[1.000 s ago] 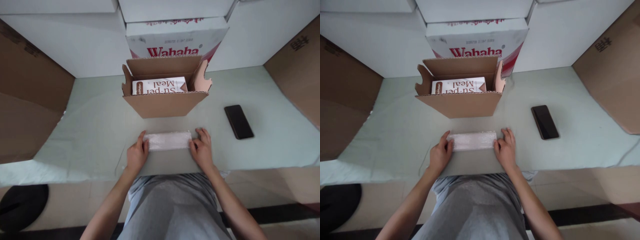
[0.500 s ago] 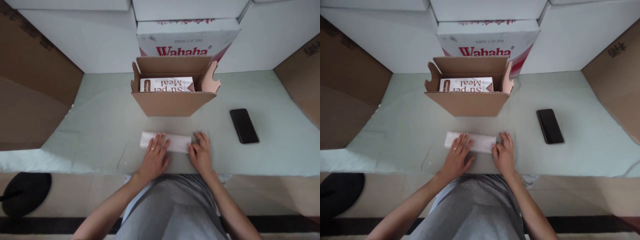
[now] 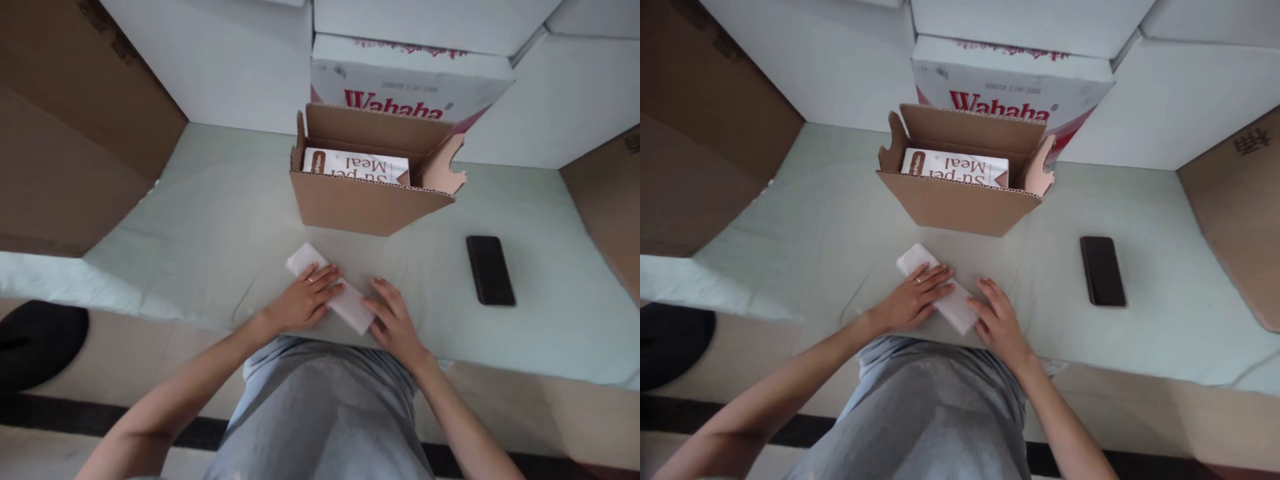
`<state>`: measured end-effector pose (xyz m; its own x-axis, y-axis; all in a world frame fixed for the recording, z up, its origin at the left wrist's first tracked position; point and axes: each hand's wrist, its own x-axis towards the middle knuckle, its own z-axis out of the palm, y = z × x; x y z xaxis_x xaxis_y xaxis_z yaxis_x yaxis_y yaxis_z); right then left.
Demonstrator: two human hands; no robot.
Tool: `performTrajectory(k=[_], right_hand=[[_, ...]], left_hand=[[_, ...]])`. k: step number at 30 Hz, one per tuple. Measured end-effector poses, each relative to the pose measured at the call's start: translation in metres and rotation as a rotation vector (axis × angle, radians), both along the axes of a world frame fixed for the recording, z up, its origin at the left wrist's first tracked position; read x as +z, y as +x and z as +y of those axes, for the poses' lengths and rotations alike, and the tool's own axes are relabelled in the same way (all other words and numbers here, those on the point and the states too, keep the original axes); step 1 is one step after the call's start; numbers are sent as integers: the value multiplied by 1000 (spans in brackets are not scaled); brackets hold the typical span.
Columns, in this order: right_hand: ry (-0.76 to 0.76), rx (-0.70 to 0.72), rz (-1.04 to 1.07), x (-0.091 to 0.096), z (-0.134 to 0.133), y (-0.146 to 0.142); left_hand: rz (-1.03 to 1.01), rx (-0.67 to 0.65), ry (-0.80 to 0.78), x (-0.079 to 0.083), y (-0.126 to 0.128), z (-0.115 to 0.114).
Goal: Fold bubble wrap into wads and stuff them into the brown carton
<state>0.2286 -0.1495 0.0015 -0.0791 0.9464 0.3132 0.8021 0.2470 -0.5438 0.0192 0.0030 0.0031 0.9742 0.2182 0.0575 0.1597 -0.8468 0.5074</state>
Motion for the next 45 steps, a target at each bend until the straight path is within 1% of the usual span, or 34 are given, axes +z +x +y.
performTrajectory(k=[2,3,5,7,9,11,13,15,16,19,21,23,26,28,30,33,35,36,38,41,43,45], right_hand=[[40,93,-24,3,3,-6],[41,143,-41,5,4,-8],[18,236,-75,10,7,-12],[-23,306,-103,16,11,-14],[-78,352,-130,21,14,-17],[-127,391,-150,25,18,-20],[-169,413,-139,28,22,-23],[-201,387,-85,27,25,-24],[-211,349,-46,26,26,-25],[-209,159,76,18,31,-27],[-199,51,113,11,37,-31],[-194,10,111,6,44,-37],[-202,-7,79,4,52,-44],[-174,-35,63,6,55,-43],[-96,-27,47,10,53,-39],[17,101,-9,15,45,-29],[-3,193,-70,15,40,-25],[-29,215,-97,13,39,-25],[-73,203,-133,8,39,-26],[-46,162,-117,4,45,-27],[-10,163,-73,6,51,-24],[-7,188,-13,12,56,-19]], left_hand=[[-7,-78,-11,2,0,7],[-13,-95,-16,4,0,9],[-40,-82,-28,6,-2,8],[-102,-24,-39,7,-7,2],[-153,74,-44,7,-13,-8],[-165,174,-50,6,-18,-18],[-148,229,-62,4,-20,-25],[-144,230,-81,4,-20,-25],[-147,218,-98,4,-20,-24],[-176,189,-209,8,-20,-15],[-222,201,-306,10,-21,-10],[-247,253,-354,11,-20,-9],[-230,398,-335,9,-16,-12],[-233,477,-327,6,-12,-14],[-252,501,-336,3,-9,-15],[-269,485,-331,1,-6,-12],[-258,479,-318,1,-5,-9],[-245,482,-317,1,-4,-8],[-215,490,-323,3,-3,-5],[-228,464,-361,9,-6,-3],[-296,414,-370,12,-12,-5],[-344,344,-332,15,-19,-10]])
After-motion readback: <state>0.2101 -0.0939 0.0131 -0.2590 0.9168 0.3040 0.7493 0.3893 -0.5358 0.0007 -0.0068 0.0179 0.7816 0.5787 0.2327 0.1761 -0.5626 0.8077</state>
